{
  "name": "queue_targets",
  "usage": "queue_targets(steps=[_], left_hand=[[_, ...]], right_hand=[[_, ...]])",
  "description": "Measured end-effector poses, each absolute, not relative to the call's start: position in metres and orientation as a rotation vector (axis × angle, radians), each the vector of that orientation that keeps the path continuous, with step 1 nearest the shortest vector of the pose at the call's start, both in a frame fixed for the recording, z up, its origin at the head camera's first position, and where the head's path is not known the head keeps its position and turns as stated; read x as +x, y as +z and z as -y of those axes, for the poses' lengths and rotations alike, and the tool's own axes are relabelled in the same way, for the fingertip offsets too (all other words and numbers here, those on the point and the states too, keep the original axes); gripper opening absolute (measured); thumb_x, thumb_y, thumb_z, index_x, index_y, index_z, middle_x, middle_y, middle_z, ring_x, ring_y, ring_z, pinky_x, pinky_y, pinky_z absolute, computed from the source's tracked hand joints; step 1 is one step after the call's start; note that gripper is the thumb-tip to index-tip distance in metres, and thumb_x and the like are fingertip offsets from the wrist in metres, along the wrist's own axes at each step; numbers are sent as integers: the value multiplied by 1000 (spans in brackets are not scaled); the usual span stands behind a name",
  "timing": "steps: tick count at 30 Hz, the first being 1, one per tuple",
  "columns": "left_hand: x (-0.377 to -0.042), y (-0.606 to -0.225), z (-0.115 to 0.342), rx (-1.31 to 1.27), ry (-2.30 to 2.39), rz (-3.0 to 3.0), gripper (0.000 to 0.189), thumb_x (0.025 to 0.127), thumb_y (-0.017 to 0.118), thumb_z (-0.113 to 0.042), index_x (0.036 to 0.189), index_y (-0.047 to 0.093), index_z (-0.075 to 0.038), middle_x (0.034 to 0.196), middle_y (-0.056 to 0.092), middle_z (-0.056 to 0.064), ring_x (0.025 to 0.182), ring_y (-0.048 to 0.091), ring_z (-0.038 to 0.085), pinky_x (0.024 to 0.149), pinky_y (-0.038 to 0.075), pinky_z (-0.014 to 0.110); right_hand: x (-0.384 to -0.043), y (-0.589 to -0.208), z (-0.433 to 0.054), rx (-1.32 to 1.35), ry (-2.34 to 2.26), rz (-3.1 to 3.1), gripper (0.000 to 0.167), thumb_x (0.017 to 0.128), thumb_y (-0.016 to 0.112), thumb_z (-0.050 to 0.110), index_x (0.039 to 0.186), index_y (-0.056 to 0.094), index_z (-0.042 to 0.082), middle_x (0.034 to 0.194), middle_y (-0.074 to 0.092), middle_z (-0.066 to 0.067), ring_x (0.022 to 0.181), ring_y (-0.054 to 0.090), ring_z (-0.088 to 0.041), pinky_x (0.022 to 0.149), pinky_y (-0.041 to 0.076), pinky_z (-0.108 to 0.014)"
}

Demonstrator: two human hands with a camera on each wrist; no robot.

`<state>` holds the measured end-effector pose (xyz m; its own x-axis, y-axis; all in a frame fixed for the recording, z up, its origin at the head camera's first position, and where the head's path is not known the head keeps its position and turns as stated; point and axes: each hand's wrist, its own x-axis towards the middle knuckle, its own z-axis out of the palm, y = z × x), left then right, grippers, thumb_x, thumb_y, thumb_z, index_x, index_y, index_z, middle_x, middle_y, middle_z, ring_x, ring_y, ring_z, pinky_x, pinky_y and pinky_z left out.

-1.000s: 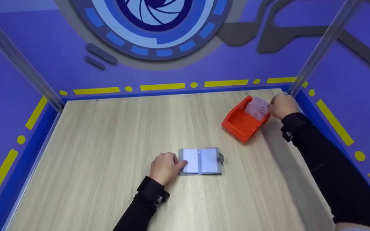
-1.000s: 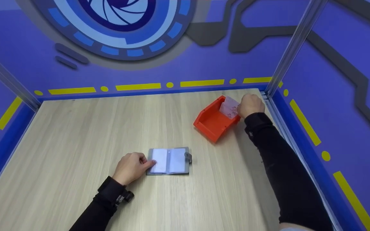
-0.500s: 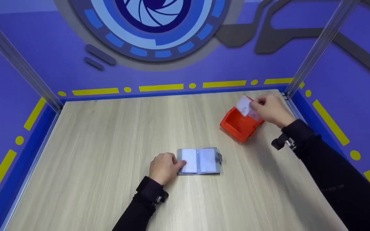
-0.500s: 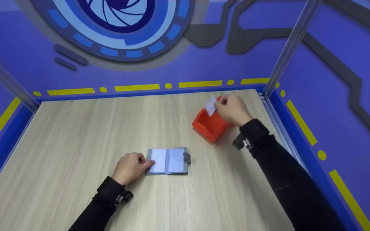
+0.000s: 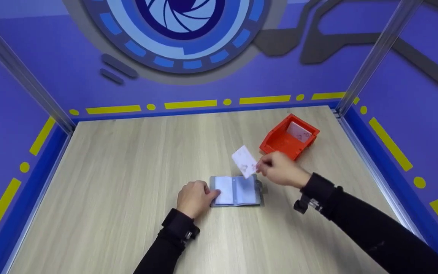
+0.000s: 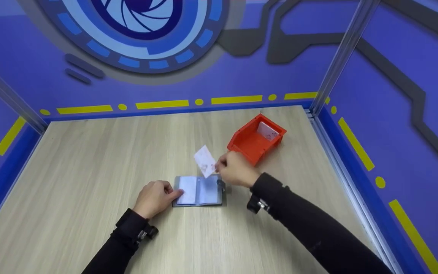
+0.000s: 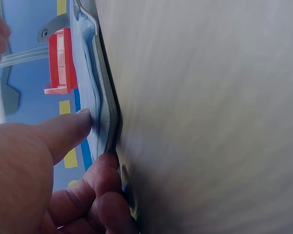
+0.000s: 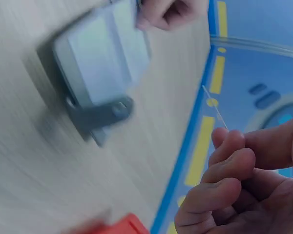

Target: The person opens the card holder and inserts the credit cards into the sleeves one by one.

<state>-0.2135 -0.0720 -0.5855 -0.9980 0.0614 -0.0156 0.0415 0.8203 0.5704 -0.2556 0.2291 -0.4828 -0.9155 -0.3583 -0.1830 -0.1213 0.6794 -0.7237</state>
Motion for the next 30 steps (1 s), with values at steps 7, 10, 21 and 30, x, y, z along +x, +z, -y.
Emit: queue_targets(steps=[7,10,21,30], left_hand=[[-213,-587,69,79,905,-2975,44,94,85,-48,69,63,-19,70,60,-4,64,53,16,62,39,32],[-213,-587,69,77,905,-2981,45,94,85,-48,69,63,-19,70,59,-5,64,53,15,61,38,33],[-212,-585,70,86,924,-2983,46,94,85,-48,69,62,-18,69,58,-5,63,51,15,60,37,32],[-212,-585,71,71,918,-2970,45,96,84,-48,69,62,-19,69,57,-5,63,52,16,61,37,33]], right_hand=[[-242,-519,-214,-310,-930,-2581,18,106,66,15,102,81,6,86,65,-2,74,56,-16,65,44,-30],[-239,-525,-210,-233,-907,-2563,17,108,67,17,99,79,8,87,64,-3,73,56,-17,64,42,-30],[-239,-533,-205,-187,-885,-2538,19,108,67,20,98,80,11,83,58,-2,73,55,-18,64,41,-31],[-241,-537,-197,-272,-851,-2548,27,107,67,21,85,78,11,71,55,3,65,52,-15,60,39,-28]])
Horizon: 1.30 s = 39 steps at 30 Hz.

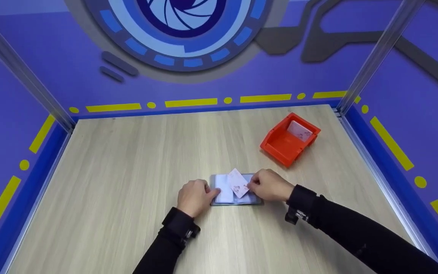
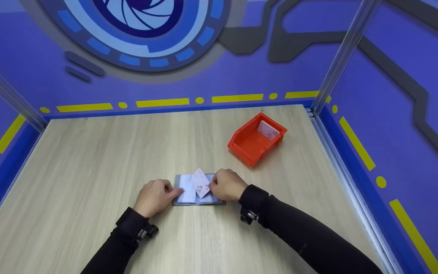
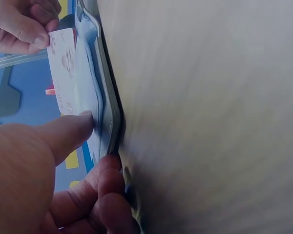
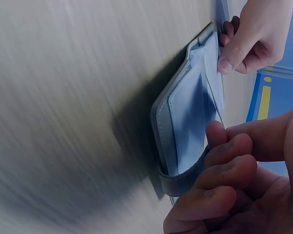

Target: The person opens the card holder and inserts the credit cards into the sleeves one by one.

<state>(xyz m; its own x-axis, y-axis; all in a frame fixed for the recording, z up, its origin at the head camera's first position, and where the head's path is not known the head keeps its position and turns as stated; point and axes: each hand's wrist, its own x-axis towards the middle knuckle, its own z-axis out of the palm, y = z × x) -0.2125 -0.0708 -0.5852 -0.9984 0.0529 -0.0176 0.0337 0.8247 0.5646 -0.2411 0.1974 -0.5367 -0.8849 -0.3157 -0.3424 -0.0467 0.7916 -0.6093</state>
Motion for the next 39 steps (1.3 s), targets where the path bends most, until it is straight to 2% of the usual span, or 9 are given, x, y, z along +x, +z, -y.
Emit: queue_targets(steps=[4,9,14,29,35,39], left_hand=[[-212,-585,71,82,909,-2985,43,97,82,-44,69,61,-19,69,57,-5,61,51,15,59,37,32],[-212,-585,70,98,902,-2994,42,98,81,-40,69,61,-18,68,57,-4,60,50,15,58,35,32],[-212,-585,70,97,894,-2990,41,99,80,-39,69,62,-18,69,58,-4,61,51,15,58,36,32],[-213,-584,70,104,877,-2994,41,99,79,-40,70,62,-18,69,57,-4,61,51,15,58,36,32],[-212,-583,71,110,884,-2979,40,99,79,-39,70,63,-17,70,58,-4,61,51,14,58,36,31],[-213,-583,72,117,877,-2991,40,99,80,-39,69,63,-18,69,59,-5,60,51,14,57,37,31]], right_hand=[[-241,-538,-191,-309,-805,-2570,31,106,68,23,79,77,12,65,53,5,64,51,-14,61,38,-29],[-239,-540,-183,-353,-784,-2579,39,105,67,23,66,67,17,61,46,7,65,48,-13,64,37,-30],[-236,-543,-177,-384,-767,-2577,44,104,66,22,61,58,21,58,42,9,58,45,-12,59,35,-29],[-230,-547,-163,-340,-759,-2559,38,105,67,23,68,67,18,62,50,7,60,48,-13,57,38,-29],[-232,-548,-161,-395,-756,-2558,41,105,71,25,65,62,19,59,46,8,58,44,-12,56,34,-28],[-236,-545,-161,-371,-756,-2557,38,103,75,27,67,67,18,61,48,8,62,47,-12,58,35,-28]])
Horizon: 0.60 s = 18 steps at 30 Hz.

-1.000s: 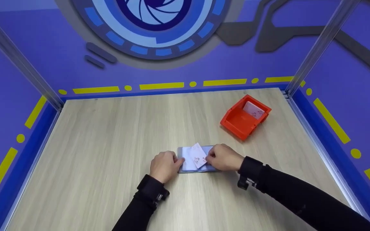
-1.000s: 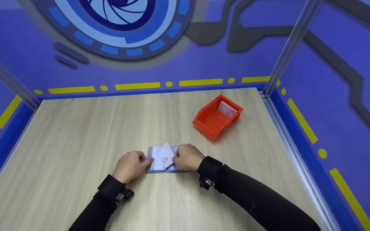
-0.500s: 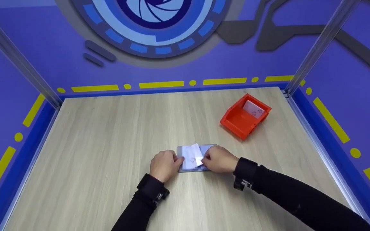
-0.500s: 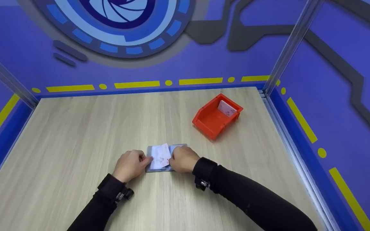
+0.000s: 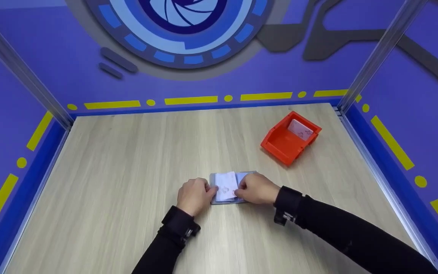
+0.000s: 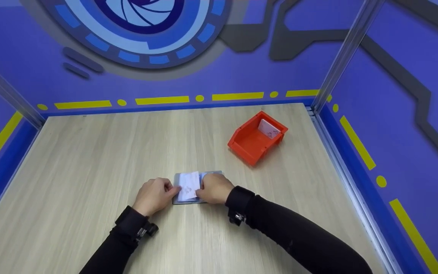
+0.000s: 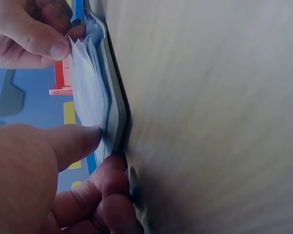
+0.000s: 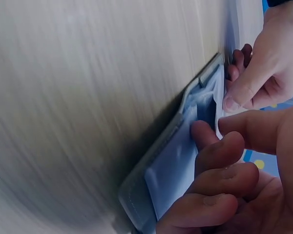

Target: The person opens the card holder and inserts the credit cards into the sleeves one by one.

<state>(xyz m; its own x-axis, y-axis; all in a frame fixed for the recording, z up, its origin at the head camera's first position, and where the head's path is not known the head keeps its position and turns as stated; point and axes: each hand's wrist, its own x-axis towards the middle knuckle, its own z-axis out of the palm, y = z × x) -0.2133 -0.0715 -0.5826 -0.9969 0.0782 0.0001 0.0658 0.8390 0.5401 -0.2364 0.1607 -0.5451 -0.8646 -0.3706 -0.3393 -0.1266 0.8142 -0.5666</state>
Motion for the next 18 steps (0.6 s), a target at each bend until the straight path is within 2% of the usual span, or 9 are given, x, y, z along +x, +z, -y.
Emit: queue_targets(steps=[8,18], left_hand=[[-214,-582,71,93,893,-2977,42,100,79,-39,69,62,-18,69,58,-4,60,51,15,57,36,32],[-213,-581,71,105,905,-2987,42,99,79,-36,68,60,-18,69,56,-4,60,50,16,58,36,33]], right_hand=[[-243,-547,-161,-354,-755,-2573,27,102,74,23,76,78,15,69,56,6,71,53,-14,66,41,-29],[-241,-550,-154,-425,-743,-2584,37,100,70,18,65,60,18,63,49,7,63,49,-12,59,37,-28]])
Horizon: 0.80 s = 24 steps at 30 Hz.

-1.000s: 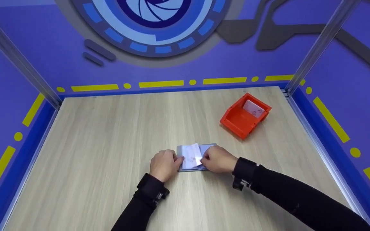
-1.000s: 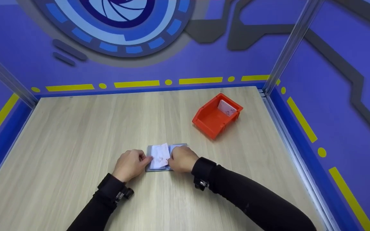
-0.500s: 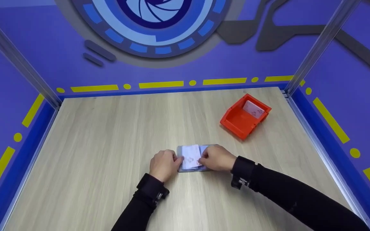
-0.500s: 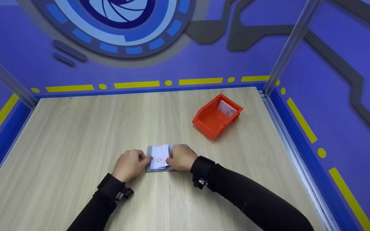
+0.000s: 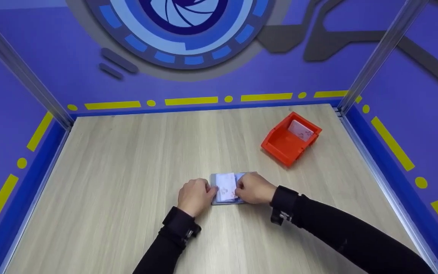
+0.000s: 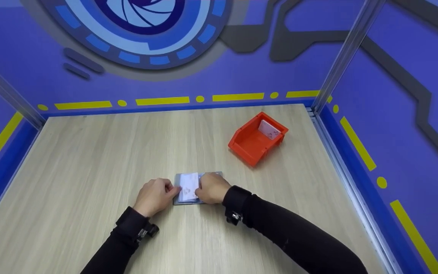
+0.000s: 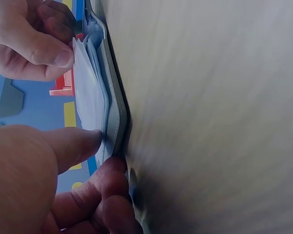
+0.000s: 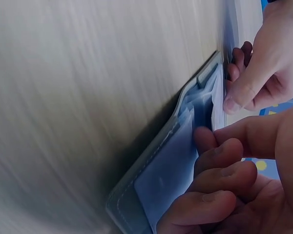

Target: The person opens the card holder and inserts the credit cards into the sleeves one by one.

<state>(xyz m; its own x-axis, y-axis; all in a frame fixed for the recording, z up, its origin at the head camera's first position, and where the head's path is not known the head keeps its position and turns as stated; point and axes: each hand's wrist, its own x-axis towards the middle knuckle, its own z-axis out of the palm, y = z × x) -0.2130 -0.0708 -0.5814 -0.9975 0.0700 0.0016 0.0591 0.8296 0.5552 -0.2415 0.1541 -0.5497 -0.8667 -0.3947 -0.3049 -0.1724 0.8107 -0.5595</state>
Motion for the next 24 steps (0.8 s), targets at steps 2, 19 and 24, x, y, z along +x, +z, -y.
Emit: queue_targets(steps=[2,19,24], left_hand=[[-213,-582,71,111,911,-2989,42,99,79,-36,67,58,-18,68,55,-4,60,49,16,57,35,32],[-213,-584,74,148,916,-2981,41,100,77,-39,68,63,-17,69,59,-4,60,51,15,58,37,32],[-214,-581,73,133,908,-2966,44,100,77,-42,67,62,-17,68,58,-4,60,51,15,57,37,32]], right_hand=[[-240,-550,-152,-422,-728,-2582,36,100,69,17,65,60,18,64,49,7,62,49,-12,58,37,-28],[-242,-543,-149,-465,-683,-2584,40,103,71,20,64,65,19,58,49,9,57,47,-11,55,36,-26],[-256,-527,-159,-427,-640,-2630,29,105,68,23,80,79,13,65,56,5,64,54,-14,61,43,-29]])
